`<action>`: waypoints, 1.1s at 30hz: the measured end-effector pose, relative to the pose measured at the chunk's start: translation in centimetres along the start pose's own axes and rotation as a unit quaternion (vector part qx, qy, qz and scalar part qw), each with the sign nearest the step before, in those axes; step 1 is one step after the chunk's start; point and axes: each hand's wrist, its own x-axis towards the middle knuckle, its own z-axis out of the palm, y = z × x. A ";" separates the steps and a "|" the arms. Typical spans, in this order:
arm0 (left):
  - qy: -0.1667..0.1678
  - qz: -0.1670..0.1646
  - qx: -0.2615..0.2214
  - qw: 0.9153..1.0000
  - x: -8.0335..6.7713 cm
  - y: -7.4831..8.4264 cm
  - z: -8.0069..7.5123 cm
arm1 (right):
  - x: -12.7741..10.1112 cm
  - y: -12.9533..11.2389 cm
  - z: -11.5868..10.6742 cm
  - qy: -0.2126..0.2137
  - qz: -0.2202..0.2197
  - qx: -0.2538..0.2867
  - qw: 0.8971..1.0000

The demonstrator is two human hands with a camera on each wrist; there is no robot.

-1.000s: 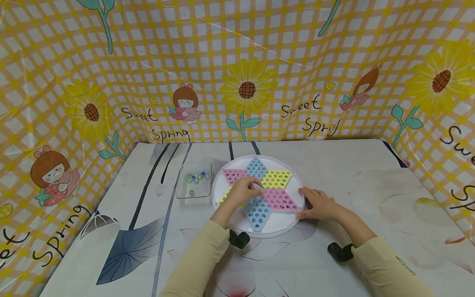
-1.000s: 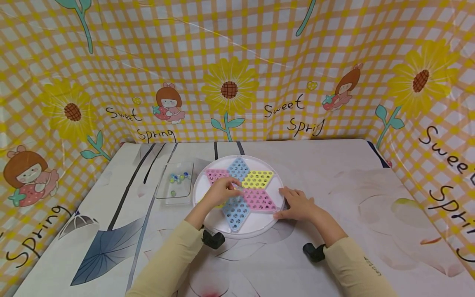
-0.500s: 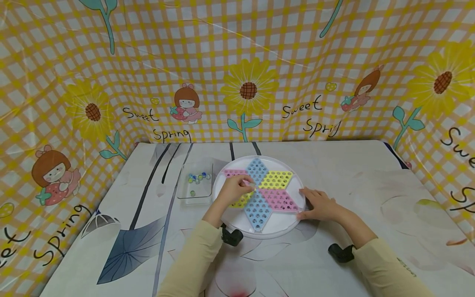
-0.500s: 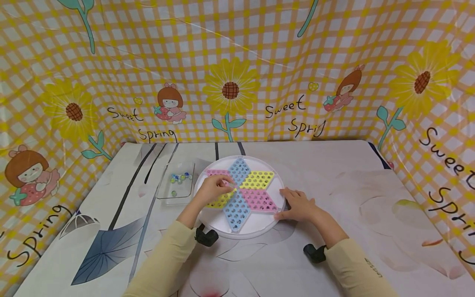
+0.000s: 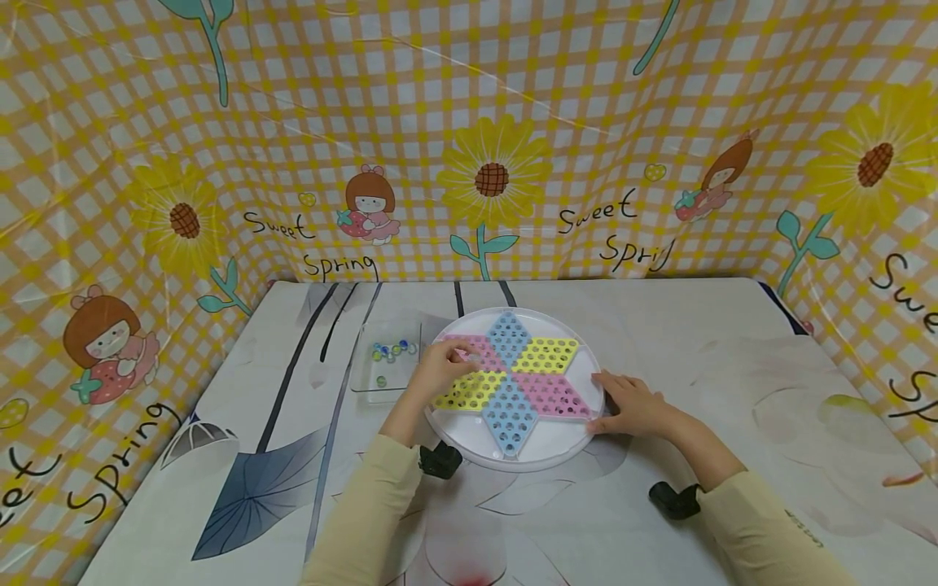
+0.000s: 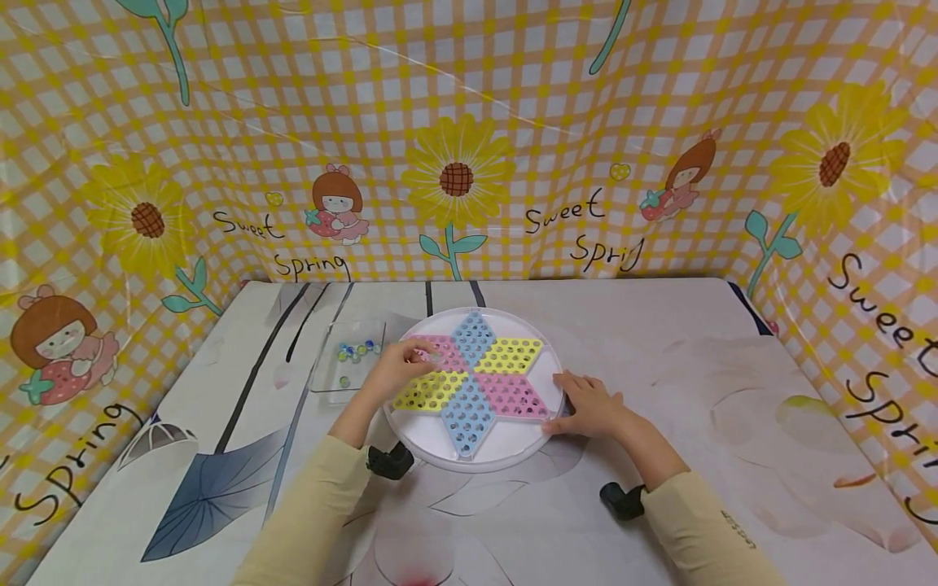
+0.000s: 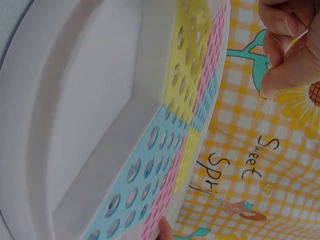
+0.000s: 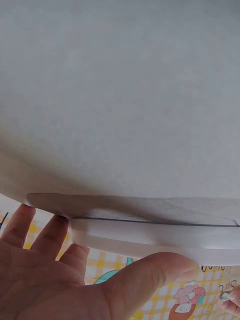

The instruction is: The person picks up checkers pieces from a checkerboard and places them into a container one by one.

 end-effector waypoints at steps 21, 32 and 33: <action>0.047 -0.028 -0.011 0.998 0.0 -0.3 -3.6 | 0.0 -0.1 0.0 -0.001 0.004 0.008 1.000; 0.077 -0.026 -0.015 0.997 -0.1 -1.4 -5.6 | -0.3 -0.2 -0.2 -0.001 -0.001 -0.003 1.000; 0.080 -0.027 -0.014 0.996 -0.2 -1.4 -5.8 | -0.3 -0.2 -0.2 -0.001 -0.001 -0.003 1.000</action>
